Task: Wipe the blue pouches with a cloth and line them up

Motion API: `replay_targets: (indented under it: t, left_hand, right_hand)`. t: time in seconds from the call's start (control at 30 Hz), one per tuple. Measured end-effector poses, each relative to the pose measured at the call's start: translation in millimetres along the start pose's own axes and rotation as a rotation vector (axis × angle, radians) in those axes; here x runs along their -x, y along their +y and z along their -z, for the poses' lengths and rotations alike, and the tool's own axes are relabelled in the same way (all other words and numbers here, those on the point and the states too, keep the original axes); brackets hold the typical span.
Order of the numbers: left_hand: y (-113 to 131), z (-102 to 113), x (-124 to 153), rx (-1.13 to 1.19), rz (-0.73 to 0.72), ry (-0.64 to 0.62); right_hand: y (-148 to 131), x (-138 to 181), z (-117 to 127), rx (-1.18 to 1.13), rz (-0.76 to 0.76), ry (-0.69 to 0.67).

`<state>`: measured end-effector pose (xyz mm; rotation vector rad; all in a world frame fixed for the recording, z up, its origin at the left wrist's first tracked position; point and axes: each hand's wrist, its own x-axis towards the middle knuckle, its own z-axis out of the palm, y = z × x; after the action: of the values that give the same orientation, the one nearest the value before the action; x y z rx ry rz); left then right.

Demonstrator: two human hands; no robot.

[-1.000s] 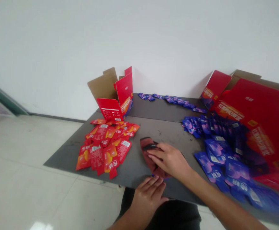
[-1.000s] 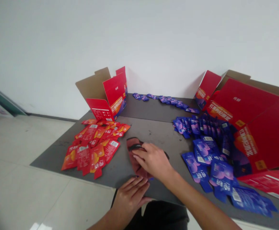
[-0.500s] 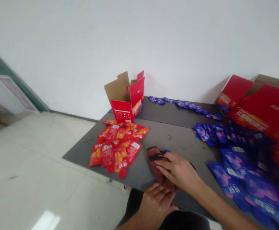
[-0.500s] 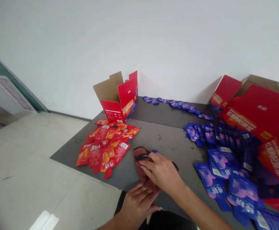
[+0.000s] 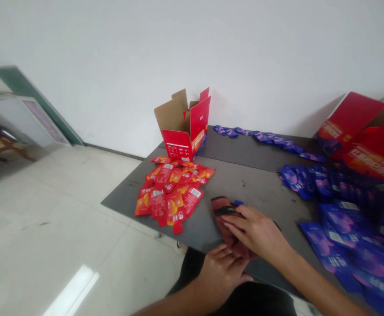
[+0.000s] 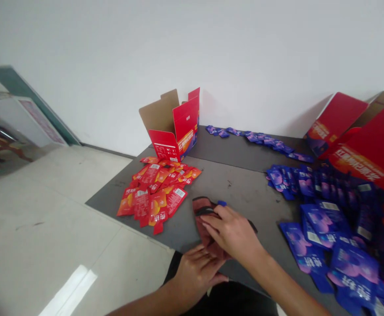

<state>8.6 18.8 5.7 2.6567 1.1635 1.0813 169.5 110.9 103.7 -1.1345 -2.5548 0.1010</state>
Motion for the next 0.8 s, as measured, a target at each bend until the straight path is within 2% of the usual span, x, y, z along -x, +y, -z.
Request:
replay_targets:
  t: [0.1,0.23,0.3,0.37,0.43,0.5,0.6,0.7,0.8]
  left_hand:
    - [1,3,-1,0.019,0.001,0.038]
    - [1,6,-3,0.008,-0.034,0.132]
    - [2,7,-3,0.014,-0.03,0.131]
    - [3,7,-3,0.023,-0.022,0.121]
    - [4,8,-2,0.037,0.005,0.087]
    - [4,9,-2,0.044,0.025,0.054]
    - [3,13,-4,0.029,-0.022,0.064]
    - [1,15,-7,0.008,-0.062,0.092]
    - [1,14,-7,0.006,-0.067,0.114]
  right_hand:
    - [7,-8,-13,-0.022,-0.05,-0.105]
    - [40,-39,-1,0.1,-0.213,-0.061]
    - [37,-40,9,0.117,-0.212,0.011]
    - [19,-28,13,0.077,-0.157,0.043]
    - [0,-12,7,0.034,-0.079,-0.017]
    - [-6,-2,-3,-0.003,-0.043,-0.1]
    - [13,-12,-12,-0.008,-0.142,-0.123]
    - [38,-32,-2,0.093,-0.269,-0.074]
    - [28,-30,12,0.093,-0.252,0.031]
